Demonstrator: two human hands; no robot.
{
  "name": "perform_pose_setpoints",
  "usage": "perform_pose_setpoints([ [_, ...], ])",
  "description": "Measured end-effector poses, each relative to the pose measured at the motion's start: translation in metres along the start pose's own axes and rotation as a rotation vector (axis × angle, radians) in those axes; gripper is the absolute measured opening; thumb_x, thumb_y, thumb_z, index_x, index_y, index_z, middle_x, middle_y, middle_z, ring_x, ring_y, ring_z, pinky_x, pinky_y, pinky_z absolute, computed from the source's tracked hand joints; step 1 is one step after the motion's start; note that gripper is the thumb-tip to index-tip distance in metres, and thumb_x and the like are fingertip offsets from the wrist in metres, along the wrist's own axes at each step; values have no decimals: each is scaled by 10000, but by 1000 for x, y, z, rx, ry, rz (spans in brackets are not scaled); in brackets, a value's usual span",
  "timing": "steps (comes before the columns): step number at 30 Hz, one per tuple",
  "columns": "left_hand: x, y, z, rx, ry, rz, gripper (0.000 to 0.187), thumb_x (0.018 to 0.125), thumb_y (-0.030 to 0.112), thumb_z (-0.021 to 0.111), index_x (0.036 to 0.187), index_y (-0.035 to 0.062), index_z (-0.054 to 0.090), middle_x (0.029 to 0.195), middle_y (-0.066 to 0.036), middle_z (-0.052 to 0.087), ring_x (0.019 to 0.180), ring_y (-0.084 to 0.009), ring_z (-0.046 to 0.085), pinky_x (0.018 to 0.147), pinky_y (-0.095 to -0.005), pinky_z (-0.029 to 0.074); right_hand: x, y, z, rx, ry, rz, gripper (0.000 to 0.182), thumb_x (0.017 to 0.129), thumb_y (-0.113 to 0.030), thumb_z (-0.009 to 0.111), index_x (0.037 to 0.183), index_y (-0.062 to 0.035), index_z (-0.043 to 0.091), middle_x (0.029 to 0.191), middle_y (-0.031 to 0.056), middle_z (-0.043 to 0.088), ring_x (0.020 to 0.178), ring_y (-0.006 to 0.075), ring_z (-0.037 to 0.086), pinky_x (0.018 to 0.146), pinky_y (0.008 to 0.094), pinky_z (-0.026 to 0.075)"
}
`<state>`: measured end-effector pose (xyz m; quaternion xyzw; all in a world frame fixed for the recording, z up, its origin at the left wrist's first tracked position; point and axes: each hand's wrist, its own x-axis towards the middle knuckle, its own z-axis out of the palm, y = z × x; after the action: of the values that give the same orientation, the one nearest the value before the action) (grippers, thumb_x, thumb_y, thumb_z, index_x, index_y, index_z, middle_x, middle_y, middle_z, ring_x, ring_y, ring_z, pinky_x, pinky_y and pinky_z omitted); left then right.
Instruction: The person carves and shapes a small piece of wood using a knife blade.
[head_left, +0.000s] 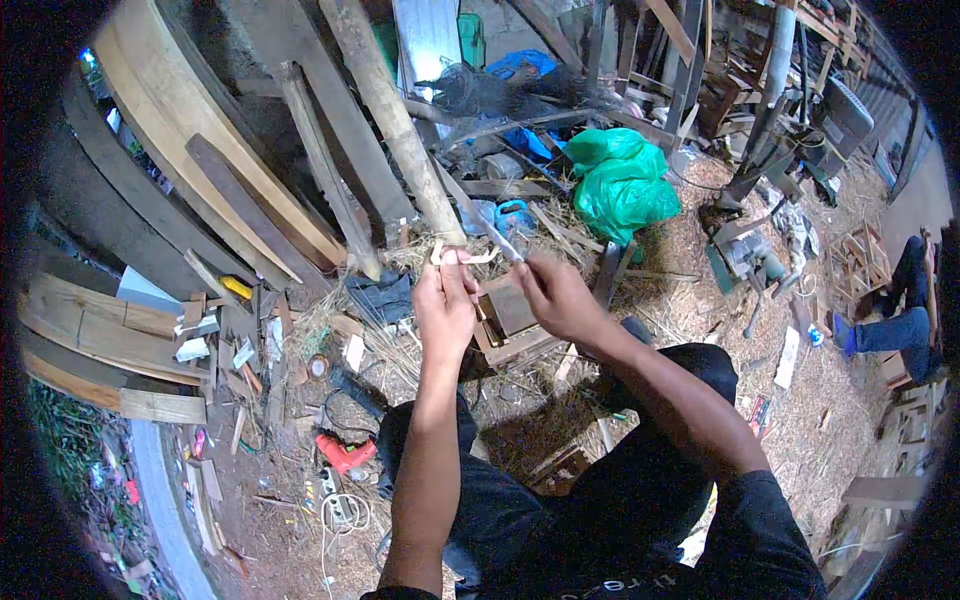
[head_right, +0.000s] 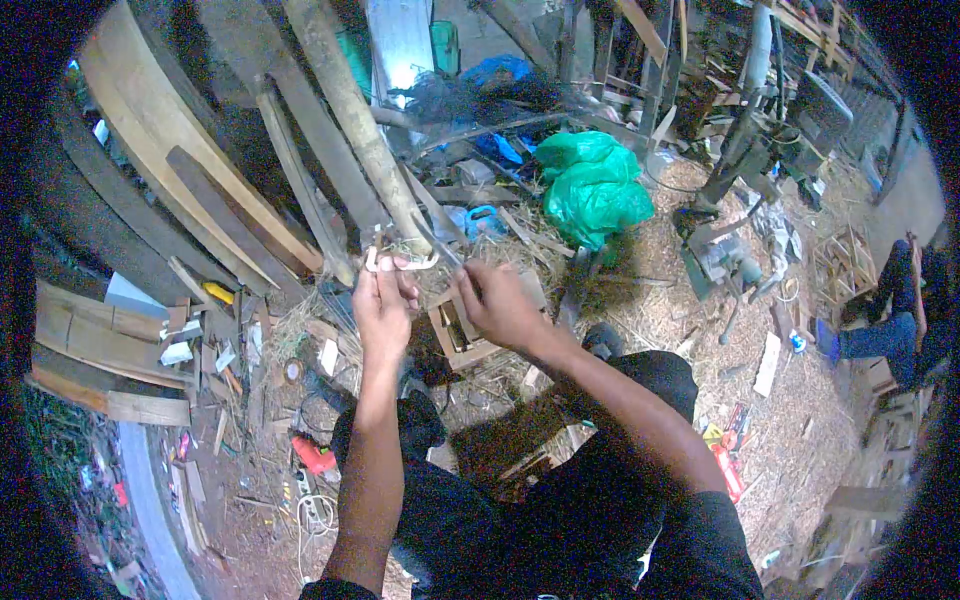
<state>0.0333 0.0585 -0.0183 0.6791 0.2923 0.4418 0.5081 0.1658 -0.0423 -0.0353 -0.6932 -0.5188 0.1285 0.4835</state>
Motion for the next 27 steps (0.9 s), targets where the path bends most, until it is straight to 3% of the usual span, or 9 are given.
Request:
perform_pose_setpoints([
  [2,-1,1,2,-13,5,6,284,1033,251,413,967,22,567,629,-7,530,526,-74,516,470,-231,414,-3,0,4,-35,-7,-18,225,964,-170,503,851,11,576,618,186,519,518,255,516,510,392,385],
  [3,-3,3,3,-22,5,-1,279,1032,247,416,968,22,568,634,-8,533,531,-74,519,474,-231,419,-4,-5,4,-26,-55,31,180,946,-133,510,870,17,576,639,225,545,519,317,522,519,414,394],
  [9,-13,-5,11,-55,-151,10,305,1039,278,390,983,11,527,694,-27,531,614,-95,537,547,-252,479,-8,0,17,-24,48,24,175,954,-128,495,908,25,567,621,191,548,510,291,538,510,421,389],
  [12,-15,-1,16,-153,-109,62,246,1034,180,399,948,-14,525,684,-42,547,587,-94,533,530,-245,458,-6,2,16,184,-12,25,288,981,-255,459,938,10,565,654,187,597,566,347,594,513,423,430],
  [15,-12,0,15,-323,-95,52,260,1039,218,398,936,-3,488,693,-44,504,574,-106,501,542,-261,456,-4,-3,2,822,-342,524,325,991,-324,464,953,-27,591,660,40,572,544,149,522,497,304,396],
  [18,-1,4,13,-350,-48,7,289,1041,254,390,940,3,491,680,-29,466,568,-110,484,539,-262,449,1,-26,-15,870,-248,407,342,991,-383,470,951,-72,608,688,-44,522,576,53,440,503,236,357],
  [22,3,0,9,-462,-56,-63,335,1038,306,393,977,3,524,692,-21,467,598,-116,491,532,-261,438,8,-3,3,293,190,35,261,975,-290,543,1006,-43,620,736,-7,576,632,94,513,567,279,425],
  [23,4,-1,9,-503,-72,-92,354,1038,319,389,996,-3,530,692,-19,467,596,-117,491,529,-260,435,6,-3,3,367,191,90,240,952,-242,590,1015,-11,611,766,15,611,697,101,542,619,297,450],
  [27,1,0,14,-619,-130,-221,471,1032,402,357,1083,-29,539,687,-13,466,586,-122,488,515,-256,422,8,-12,-5,494,119,227,253,941,-242,608,998,4,625,738,11,595,660,89,504,584,292,423],
])
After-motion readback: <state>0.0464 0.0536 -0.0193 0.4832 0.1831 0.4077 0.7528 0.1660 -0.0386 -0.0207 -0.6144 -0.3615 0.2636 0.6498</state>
